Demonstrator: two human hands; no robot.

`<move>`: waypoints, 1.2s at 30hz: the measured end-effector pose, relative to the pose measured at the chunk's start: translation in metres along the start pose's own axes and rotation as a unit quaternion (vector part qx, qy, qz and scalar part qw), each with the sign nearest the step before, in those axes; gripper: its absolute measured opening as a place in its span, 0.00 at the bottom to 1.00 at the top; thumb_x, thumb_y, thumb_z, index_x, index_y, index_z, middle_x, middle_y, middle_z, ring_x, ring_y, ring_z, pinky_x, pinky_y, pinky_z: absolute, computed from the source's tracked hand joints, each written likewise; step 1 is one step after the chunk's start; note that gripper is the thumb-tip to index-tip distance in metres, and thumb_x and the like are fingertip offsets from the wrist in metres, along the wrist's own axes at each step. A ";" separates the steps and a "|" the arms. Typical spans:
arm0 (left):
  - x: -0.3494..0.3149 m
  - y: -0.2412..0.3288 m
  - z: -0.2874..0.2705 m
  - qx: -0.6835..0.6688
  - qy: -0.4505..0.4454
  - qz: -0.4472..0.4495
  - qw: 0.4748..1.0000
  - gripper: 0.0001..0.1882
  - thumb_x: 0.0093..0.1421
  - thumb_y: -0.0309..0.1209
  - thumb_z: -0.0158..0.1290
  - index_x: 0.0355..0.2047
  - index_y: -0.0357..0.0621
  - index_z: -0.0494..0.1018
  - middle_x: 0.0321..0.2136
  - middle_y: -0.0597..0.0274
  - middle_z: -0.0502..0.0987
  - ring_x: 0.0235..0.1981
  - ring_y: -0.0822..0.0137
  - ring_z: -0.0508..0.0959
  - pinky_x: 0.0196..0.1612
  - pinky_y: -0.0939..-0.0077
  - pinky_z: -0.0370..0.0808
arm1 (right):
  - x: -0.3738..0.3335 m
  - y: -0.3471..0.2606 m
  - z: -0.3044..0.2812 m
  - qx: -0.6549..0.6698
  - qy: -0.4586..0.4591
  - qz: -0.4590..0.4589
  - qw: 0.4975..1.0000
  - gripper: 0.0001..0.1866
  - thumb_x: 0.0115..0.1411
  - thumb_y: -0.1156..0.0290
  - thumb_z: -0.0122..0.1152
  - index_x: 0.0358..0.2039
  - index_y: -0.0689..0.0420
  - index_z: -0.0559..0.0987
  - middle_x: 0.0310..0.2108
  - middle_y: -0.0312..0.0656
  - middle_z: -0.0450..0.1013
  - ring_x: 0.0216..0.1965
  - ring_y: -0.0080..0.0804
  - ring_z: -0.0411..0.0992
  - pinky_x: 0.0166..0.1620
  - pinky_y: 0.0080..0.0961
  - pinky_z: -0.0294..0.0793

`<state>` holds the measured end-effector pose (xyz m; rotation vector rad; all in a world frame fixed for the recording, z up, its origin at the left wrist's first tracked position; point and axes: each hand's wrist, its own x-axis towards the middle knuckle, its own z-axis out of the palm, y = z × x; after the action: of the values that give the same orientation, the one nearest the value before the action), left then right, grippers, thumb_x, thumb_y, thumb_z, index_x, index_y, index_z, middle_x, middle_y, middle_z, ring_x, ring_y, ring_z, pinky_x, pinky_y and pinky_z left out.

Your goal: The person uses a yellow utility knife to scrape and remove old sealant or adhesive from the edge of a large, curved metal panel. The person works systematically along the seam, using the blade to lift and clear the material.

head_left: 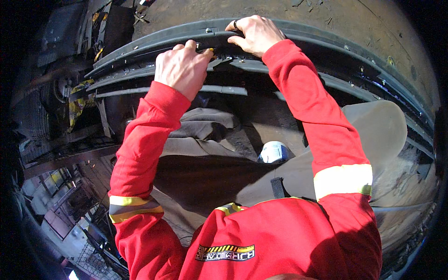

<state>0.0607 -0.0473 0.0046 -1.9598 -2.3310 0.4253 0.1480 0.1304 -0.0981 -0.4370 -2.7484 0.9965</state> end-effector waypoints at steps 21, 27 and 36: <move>-0.024 -0.017 -0.086 -0.108 0.113 -0.082 0.984 0.15 0.50 0.31 0.61 0.39 0.46 0.76 0.30 0.55 0.78 0.31 0.54 0.80 0.34 0.65 0.76 | -0.004 0.010 0.003 -0.003 0.024 -0.022 0.999 0.17 0.55 0.59 0.62 0.44 0.50 0.81 0.40 0.45 0.78 0.42 0.44 0.76 0.48 0.38 0.75; -0.096 -0.016 -0.037 -0.561 0.227 -0.380 0.700 0.20 0.58 0.32 0.63 0.48 0.37 0.72 0.22 0.74 0.72 0.19 0.84 0.64 0.21 0.87 0.58 | -0.005 0.001 0.006 0.007 0.070 -0.071 0.995 0.17 0.53 0.61 0.63 0.44 0.49 0.80 0.42 0.39 0.75 0.46 0.39 0.73 0.52 0.37 0.72; -0.104 -0.014 -0.026 -0.557 0.357 -0.364 0.656 0.14 0.61 0.30 0.57 0.44 0.36 0.72 0.18 0.70 0.69 0.15 0.81 0.65 0.18 0.86 0.58 | -0.055 -0.044 0.055 -0.148 0.129 -0.181 0.964 0.18 0.49 0.51 0.67 0.29 0.54 0.82 0.32 0.38 0.72 0.42 0.35 0.69 0.46 0.33 0.66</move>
<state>0.0723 -0.1468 0.0460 -0.6655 -2.5124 -1.8078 0.1756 0.0472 -0.1153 -0.0844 -2.6073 0.4096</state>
